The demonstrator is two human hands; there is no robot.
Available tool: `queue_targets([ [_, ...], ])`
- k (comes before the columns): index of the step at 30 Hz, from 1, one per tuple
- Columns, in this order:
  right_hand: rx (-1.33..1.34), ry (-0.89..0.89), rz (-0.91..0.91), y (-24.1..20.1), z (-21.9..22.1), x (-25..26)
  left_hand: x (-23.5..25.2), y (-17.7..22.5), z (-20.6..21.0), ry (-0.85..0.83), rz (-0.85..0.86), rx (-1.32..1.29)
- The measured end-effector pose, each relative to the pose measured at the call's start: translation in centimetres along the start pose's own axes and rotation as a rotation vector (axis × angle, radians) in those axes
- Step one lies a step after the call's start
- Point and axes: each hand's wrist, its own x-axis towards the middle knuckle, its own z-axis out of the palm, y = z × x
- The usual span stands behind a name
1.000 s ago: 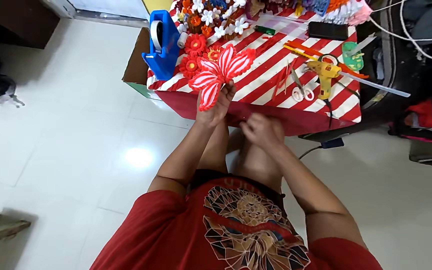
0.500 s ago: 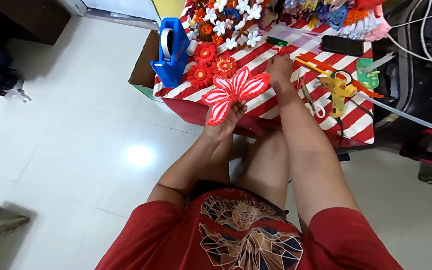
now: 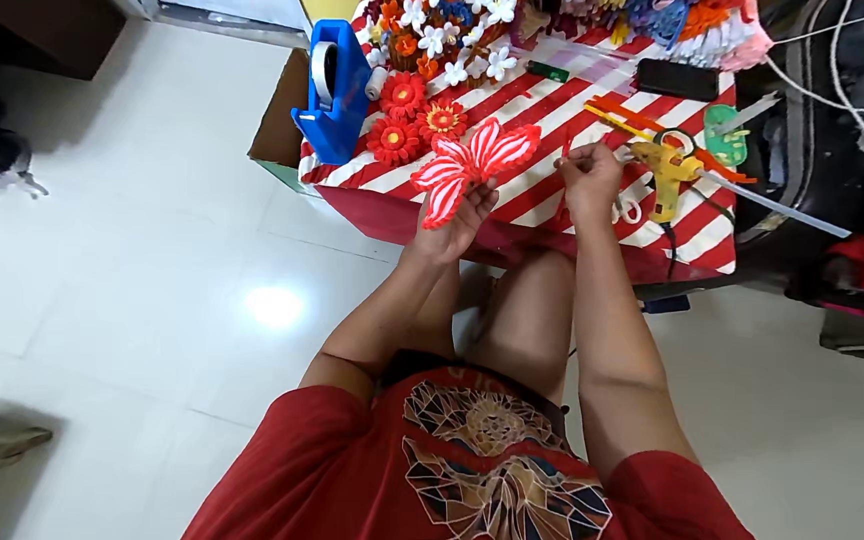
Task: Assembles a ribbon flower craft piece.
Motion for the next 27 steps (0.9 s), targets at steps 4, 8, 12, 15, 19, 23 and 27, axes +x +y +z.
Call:
queue_targets([
  [4,-0.192,0.014,-0.045,-0.3,-0.3,-2.0,-0.5,-1.2,0.7,-0.015,-0.081,-0.073],
  [8,-0.122,0.07,-0.098,-0.4,-0.8,-3.0,-1.4,-2.1,2.2,0.027,-0.165,-0.128],
  [12,-0.048,0.194,-0.178,-0.2,-1.2,-4.5,-2.0,-2.7,2.3,-0.032,-0.21,-0.158],
  [15,-0.237,0.175,-0.122,0.2,-0.6,-4.3,-2.5,-2.9,2.8,-0.048,-0.259,-0.123],
  [19,-0.458,0.123,-0.118,0.1,0.6,-3.2,-2.8,-3.0,3.2,-0.035,-0.302,-0.119],
  [23,-0.405,0.097,-0.167,0.1,0.1,-3.1,-2.7,-2.7,3.0,-0.008,-0.27,-0.061],
  [27,-0.169,0.344,-0.183,1.8,-2.5,-5.8,-1.5,-2.2,1.3,-0.087,-0.171,-0.063],
])
